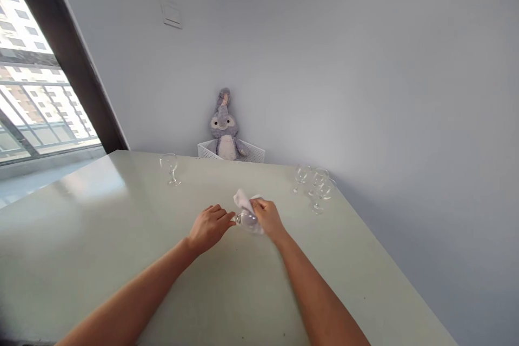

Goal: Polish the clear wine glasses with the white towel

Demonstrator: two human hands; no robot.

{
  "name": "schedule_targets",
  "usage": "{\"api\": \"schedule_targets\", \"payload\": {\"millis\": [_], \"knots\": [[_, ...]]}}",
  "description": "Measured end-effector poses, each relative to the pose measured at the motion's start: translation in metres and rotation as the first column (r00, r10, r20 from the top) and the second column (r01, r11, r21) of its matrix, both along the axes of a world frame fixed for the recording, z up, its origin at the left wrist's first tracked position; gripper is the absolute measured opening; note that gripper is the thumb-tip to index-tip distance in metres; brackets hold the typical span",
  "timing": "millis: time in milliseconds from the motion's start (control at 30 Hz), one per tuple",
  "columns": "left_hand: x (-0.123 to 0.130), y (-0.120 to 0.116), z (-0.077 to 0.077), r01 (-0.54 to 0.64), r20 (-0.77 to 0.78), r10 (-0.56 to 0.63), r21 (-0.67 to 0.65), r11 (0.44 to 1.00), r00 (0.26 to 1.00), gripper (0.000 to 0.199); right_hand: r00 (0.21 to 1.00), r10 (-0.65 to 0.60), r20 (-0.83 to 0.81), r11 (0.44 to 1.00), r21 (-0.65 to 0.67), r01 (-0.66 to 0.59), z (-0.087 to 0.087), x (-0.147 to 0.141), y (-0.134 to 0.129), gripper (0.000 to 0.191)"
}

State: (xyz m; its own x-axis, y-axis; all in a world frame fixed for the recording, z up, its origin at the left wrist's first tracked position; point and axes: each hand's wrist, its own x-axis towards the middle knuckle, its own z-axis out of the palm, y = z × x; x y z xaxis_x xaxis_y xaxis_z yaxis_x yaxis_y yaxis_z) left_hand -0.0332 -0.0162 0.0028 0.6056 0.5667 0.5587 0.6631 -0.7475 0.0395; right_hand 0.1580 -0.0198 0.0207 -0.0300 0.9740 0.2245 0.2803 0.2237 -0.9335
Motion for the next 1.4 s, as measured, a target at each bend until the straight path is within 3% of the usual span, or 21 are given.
{"api": "schedule_targets", "payload": {"millis": [67, 133, 200, 233, 300, 433, 600, 700, 767, 833, 933, 1000, 1067, 1133, 1200, 1233, 1267, 1333, 1400], "knots": [[0.004, -0.003, -0.002, -0.053, 0.090, 0.060, -0.079, 0.995, 0.994, 0.026, 0.913, -0.066, -0.403, 0.979, -0.204, -0.019, -0.006, 0.004, 0.008, 0.036], [0.009, -0.005, -0.004, -0.107, 0.190, 0.146, -0.200, 0.974, 0.971, 0.025, 0.706, -0.138, -0.695, 0.963, -0.262, -0.070, -0.012, -0.002, 0.011, 0.031], [0.014, -0.006, -0.006, -0.134, 0.280, 0.229, -0.319, 0.938, 0.932, 0.027, 0.535, -0.127, -0.835, 0.965, -0.228, -0.127, -0.016, -0.016, 0.006, 0.028], [0.016, -0.007, -0.007, -0.137, 0.318, 0.263, -0.368, 0.920, 0.911, 0.030, 0.495, -0.093, -0.864, 0.968, -0.196, -0.159, -0.017, -0.025, 0.002, 0.029], [0.021, -0.008, -0.010, -0.129, 0.382, 0.314, -0.439, 0.889, 0.869, 0.035, 0.514, 0.006, -0.858, 0.970, -0.120, -0.211, -0.019, -0.043, -0.008, 0.031], [0.032, -0.017, -0.014, -0.083, 0.454, 0.299, -0.437, 0.896, 0.839, 0.051, 0.721, 0.101, -0.686, 0.983, -0.042, -0.177, -0.024, -0.061, -0.022, 0.032], [0.035, -0.026, -0.004, -0.047, 0.478, 0.245, -0.389, 0.920, 0.844, 0.046, 0.884, -0.116, -0.453, 0.993, -0.077, 0.091, -0.026, -0.045, -0.017, 0.030], [0.030, -0.022, 0.009, 0.120, 0.622, 0.243, -0.483, 0.867, 0.745, 0.043, 0.981, -0.159, -0.114, 0.983, 0.071, 0.167, -0.025, -0.033, -0.014, 0.024], [0.026, -0.018, 0.016, 0.308, 0.729, 0.280, -0.560, 0.769, 0.625, 0.052, 0.958, -0.200, 0.206, 0.959, 0.239, 0.149, -0.025, -0.029, -0.014, 0.021], [0.024, -0.014, 0.021, 0.463, 0.788, 0.357, -0.593, 0.659, 0.502, 0.054, 0.838, -0.280, 0.468, 0.919, 0.382, 0.094, -0.026, -0.029, -0.014, 0.020], [0.022, -0.012, 0.024, 0.562, 0.800, 0.477, -0.597, 0.573, 0.364, 0.050, 0.690, -0.352, 0.633, 0.877, 0.480, 0.006, -0.025, -0.030, -0.012, 0.017], [0.021, -0.013, 0.023, 0.599, 0.808, 0.499, -0.576, 0.556, 0.314, 0.050, 0.670, -0.361, 0.648, 0.873, 0.488, -0.003, -0.023, -0.028, -0.011, 0.015], [0.020, -0.014, 0.021, 0.640, 0.833, 0.455, -0.540, 0.546, 0.314, 0.053, 0.735, -0.300, 0.608, 0.909, 0.417, 0.026, -0.020, -0.024, -0.010, 0.012], [0.017, -0.013, 0.020, 0.677, 0.856, 0.374, -0.513, 0.527, 0.357, 0.056, 0.877, -0.083, 0.473, 0.977, 0.211, -0.021, -0.017, -0.019, -0.009, 0.008], [0.013, -0.011, 0.019, 0.715, 0.862, 0.315, -0.506, 0.483, 0.397, 0.057, 0.966, 0.197, 0.168, 0.980, -0.029, -0.195, -0.017, -0.013, -0.007, 0.013], [0.011, -0.008, 0.019, 0.730, 0.863, 0.306, -0.504, 0.462, 0.401, 0.056, 0.960, 0.281, -0.018, 0.954, -0.107, -0.281, -0.017, -0.011, -0.006, 0.018], [0.009, -0.005, 0.019, 0.741, 0.864, 0.312, -0.501, 0.447, 0.396, 0.054, 0.934, 0.303, -0.188, 0.931, -0.151, -0.332, -0.018, -0.008, -0.005, 0.022], [0.003, 0.003, 0.022, 0.745, 0.867, 0.348, -0.489, 0.453, 0.357, 0.051, 0.882, 0.197, -0.428, 0.936, -0.187, -0.299, -0.022, -0.004, 0.000, 0.028], [-0.007, 0.014, 0.025, 0.702, 0.873, 0.390, -0.472, 0.533, 0.292, 0.050, 0.840, 0.041, -0.540, 0.959, -0.214, -0.184, -0.025, 0.000, 0.005, 0.030]]}}
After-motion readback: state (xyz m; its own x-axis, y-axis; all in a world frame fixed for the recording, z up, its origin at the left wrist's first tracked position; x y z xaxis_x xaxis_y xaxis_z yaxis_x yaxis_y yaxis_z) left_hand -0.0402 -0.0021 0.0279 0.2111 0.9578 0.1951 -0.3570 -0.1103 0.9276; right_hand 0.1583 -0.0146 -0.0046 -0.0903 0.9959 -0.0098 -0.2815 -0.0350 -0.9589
